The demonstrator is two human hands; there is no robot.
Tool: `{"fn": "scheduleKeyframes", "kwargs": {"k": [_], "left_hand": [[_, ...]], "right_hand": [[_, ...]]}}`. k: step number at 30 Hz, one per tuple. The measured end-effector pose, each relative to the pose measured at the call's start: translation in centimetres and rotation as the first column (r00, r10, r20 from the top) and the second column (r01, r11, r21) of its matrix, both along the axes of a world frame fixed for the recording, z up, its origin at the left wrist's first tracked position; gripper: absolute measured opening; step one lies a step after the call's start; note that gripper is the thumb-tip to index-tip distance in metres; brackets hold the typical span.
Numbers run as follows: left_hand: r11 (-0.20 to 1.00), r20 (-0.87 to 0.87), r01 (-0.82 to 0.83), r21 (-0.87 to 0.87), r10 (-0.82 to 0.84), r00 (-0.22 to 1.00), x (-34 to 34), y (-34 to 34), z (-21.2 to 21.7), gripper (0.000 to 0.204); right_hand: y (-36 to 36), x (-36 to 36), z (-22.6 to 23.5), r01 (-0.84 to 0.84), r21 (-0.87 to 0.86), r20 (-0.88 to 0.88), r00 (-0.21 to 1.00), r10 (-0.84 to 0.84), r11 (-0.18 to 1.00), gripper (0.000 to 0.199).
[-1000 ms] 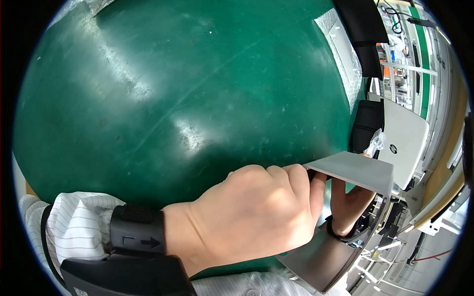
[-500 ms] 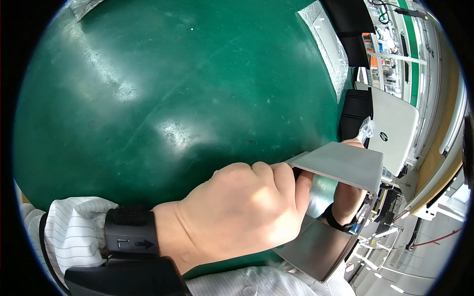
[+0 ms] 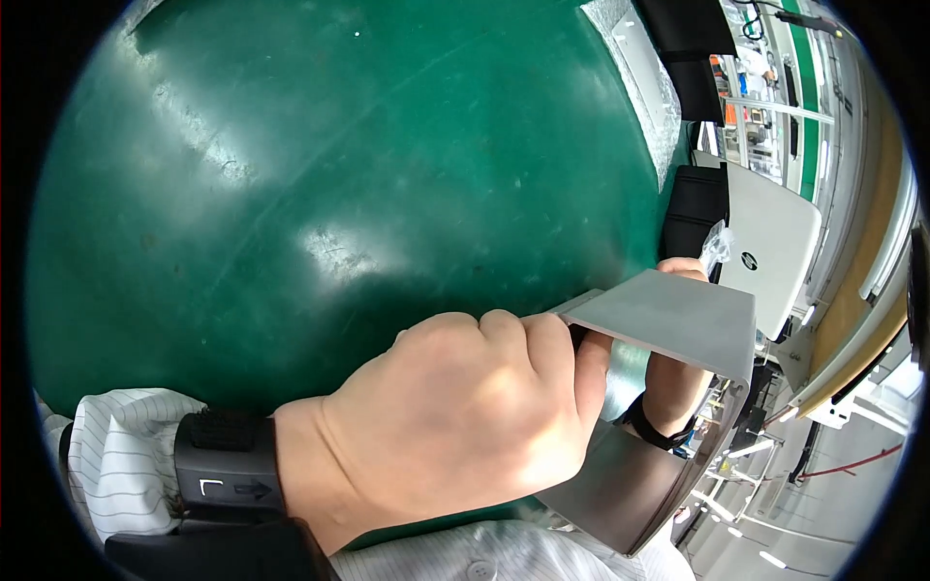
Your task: The person attaches two black strips to the inside of a metal housing by hand, then places the housing into a cardboard box and wraps it in a white bag.
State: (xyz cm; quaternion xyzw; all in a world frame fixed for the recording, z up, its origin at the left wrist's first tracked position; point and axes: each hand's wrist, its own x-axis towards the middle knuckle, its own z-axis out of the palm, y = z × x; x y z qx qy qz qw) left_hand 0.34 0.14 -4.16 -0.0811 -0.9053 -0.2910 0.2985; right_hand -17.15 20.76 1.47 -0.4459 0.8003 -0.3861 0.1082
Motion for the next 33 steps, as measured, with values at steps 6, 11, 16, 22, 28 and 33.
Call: {"fn": "scheduleKeyframes", "kwargs": {"k": [6,11,16,22,28,33], "left_hand": [[1.000,-0.005,0.007,0.011,-0.007,1.000,-0.1,0.0,0.1,0.022],[0.999,0.001,0.008,0.031,-0.008,1.000,0.0,-0.1,0.1,0.024],[0.999,-0.011,0.005,0.033,-0.005,1.000,-0.1,0.0,0.1,0.025],[0.999,-0.004,0.002,0.032,-0.002,1.000,-0.1,-0.1,0.2,0.026],[1.000,0.001,0.001,0.030,-0.001,1.000,-0.1,-0.1,0.3,0.027],[1.000,0.004,0.008,0.025,-0.008,1.000,0.0,-0.1,0.3,0.027]], "right_hand": [[-0.9,1.0,0.3,0.037,0.021,0.018,0.999,-0.037,0.999,0.023],[-0.4,1.3,0.0,0.103,0.063,-0.114,0.989,-0.096,0.993,0.016],[-0.1,1.1,0.0,0.106,0.069,-0.111,0.989,-0.098,0.992,0.014],[-0.4,1.3,0.0,0.124,0.060,-0.092,0.989,-0.118,0.991,0.013],[-0.6,1.2,0.1,0.061,0.116,-0.177,0.983,-0.040,0.991,0.011],[-0.2,1.4,-0.4,0.120,0.124,-0.206,0.974,-0.092,0.985,0.011]]}}
